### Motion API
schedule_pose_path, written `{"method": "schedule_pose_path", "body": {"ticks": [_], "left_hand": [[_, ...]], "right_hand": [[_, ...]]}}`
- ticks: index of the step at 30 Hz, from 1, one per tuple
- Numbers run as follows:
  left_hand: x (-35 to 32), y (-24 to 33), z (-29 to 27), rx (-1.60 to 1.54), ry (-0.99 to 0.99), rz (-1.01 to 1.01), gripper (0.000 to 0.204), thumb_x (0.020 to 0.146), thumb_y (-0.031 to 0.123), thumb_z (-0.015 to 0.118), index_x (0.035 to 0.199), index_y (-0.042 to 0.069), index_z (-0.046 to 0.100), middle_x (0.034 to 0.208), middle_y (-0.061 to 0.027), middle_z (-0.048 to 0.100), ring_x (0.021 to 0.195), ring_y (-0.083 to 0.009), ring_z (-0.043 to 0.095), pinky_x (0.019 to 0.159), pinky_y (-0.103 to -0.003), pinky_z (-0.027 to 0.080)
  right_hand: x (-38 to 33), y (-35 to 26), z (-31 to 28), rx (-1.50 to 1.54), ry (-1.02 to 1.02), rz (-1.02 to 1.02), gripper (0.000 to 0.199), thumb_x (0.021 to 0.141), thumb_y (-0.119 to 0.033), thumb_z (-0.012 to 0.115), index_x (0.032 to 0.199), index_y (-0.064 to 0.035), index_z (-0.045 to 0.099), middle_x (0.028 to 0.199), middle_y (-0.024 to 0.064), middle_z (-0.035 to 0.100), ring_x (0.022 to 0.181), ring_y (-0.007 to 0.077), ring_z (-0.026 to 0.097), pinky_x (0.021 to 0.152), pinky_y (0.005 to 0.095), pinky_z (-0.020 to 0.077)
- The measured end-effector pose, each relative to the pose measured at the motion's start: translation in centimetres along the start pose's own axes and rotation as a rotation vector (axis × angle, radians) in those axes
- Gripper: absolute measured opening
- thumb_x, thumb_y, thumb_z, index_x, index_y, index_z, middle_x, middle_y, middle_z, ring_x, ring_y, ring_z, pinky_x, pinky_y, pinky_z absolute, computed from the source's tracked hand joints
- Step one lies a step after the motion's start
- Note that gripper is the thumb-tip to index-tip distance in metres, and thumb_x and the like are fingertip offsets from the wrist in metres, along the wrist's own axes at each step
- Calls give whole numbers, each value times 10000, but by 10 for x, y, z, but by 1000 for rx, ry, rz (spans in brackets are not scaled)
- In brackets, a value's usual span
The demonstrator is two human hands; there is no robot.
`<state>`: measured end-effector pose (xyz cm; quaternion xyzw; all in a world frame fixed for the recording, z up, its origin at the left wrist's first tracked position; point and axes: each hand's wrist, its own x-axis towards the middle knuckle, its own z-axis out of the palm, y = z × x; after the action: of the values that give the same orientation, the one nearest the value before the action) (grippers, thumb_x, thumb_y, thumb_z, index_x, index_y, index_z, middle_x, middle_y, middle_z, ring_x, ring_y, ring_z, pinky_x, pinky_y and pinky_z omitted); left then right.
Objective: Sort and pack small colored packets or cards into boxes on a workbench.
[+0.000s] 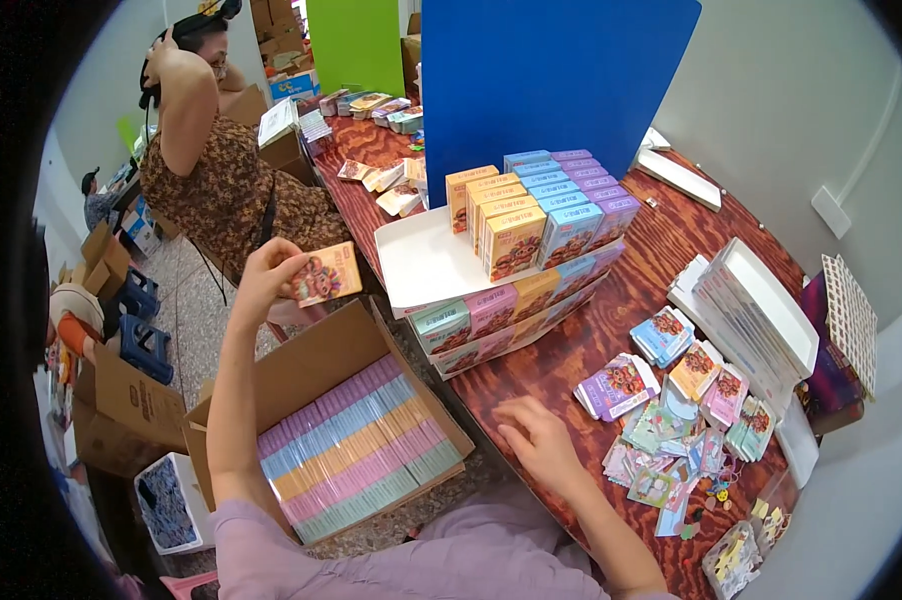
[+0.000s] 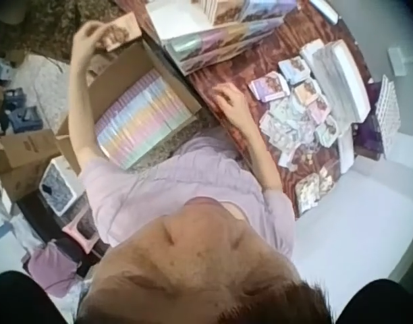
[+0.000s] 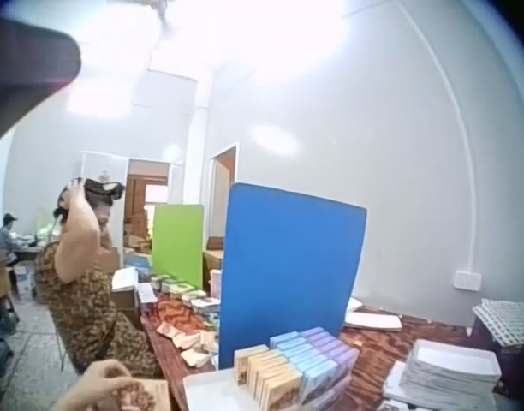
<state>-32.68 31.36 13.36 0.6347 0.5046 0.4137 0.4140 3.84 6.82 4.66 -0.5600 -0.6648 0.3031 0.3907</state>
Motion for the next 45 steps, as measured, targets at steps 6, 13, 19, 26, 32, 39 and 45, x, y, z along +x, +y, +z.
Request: {"method": "schedule_pose_path", "body": {"ticks": [6, 13, 19, 26, 32, 39, 45], "left_hand": [[-64, 66, 53, -277, -25, 116, 84, 947, 71, 647, 1011, 25, 618, 874, 6, 641, 720, -35, 588, 593, -189, 482], [-98, 73, 139, -304, -424, 305, 239, 941, 20, 653, 1165, -9, 572, 1035, -34, 637, 921, -91, 629, 773, -246, 536], [-23, 79, 150, -167, -248, 293, 390, 975, 237, 636, 1262, -23, 580, 1110, -77, 635, 1011, -142, 606, 872, -303, 503], [38, 72, 191, -326, -267, -90, 861, 982, 595, 502, 1572, 40, 209, 1591, -221, 241, 1449, -396, 271, 1123, -522, 356], [33, 73, 203, -382, -317, -64, 932, 937, 717, 454, 1595, 129, 155, 1632, -123, 202, 1516, -304, 150, 1196, -526, 171], [30, 81, 212, -422, -409, -16, 956, 928, 682, 513, 1594, 136, 99, 1641, -119, 154, 1529, -292, 89, 1208, -526, 100], [34, 72, 256, -525, -203, -103, 997, 981, 633, 463, 1586, 65, -91, 1616, -156, 156, 1500, -286, 193, 1187, -394, 266]], "right_hand": [[49, -63, -24, 363, -5, 61, 446, 933, -43, 627, 1363, -5, 514, 1159, 81, 638, 882, 81, 608, 712, 221, 491], [79, -78, -46, 591, 94, -80, 378, 916, -32, 669, 1269, 32, 548, 1068, 43, 662, 934, 72, 619, 805, 226, 498], [107, -57, -126, 165, 190, -122, 249, 864, -15, 663, 1109, -20, 620, 985, 58, 670, 896, 124, 621, 776, 288, 495], [158, -46, -118, -542, 329, -463, 246, 844, 1, 642, 1081, -64, 637, 1019, 96, 587, 851, 300, 646, 739, 386, 529], [163, -65, -102, -850, 303, -556, 289, 791, 9, 589, 1079, -13, 574, 985, 126, 558, 924, 300, 641, 685, 400, 535], [166, -53, -92, -1034, 283, -549, 341, 789, 1, 596, 1129, -9, 579, 1052, 131, 554, 1011, 300, 607, 747, 377, 535], [156, -42, -79, -748, 471, -558, 490, 814, 21, 598, 1301, 6, 539, 1258, 183, 547, 1114, 351, 590, 896, 398, 520]]}}
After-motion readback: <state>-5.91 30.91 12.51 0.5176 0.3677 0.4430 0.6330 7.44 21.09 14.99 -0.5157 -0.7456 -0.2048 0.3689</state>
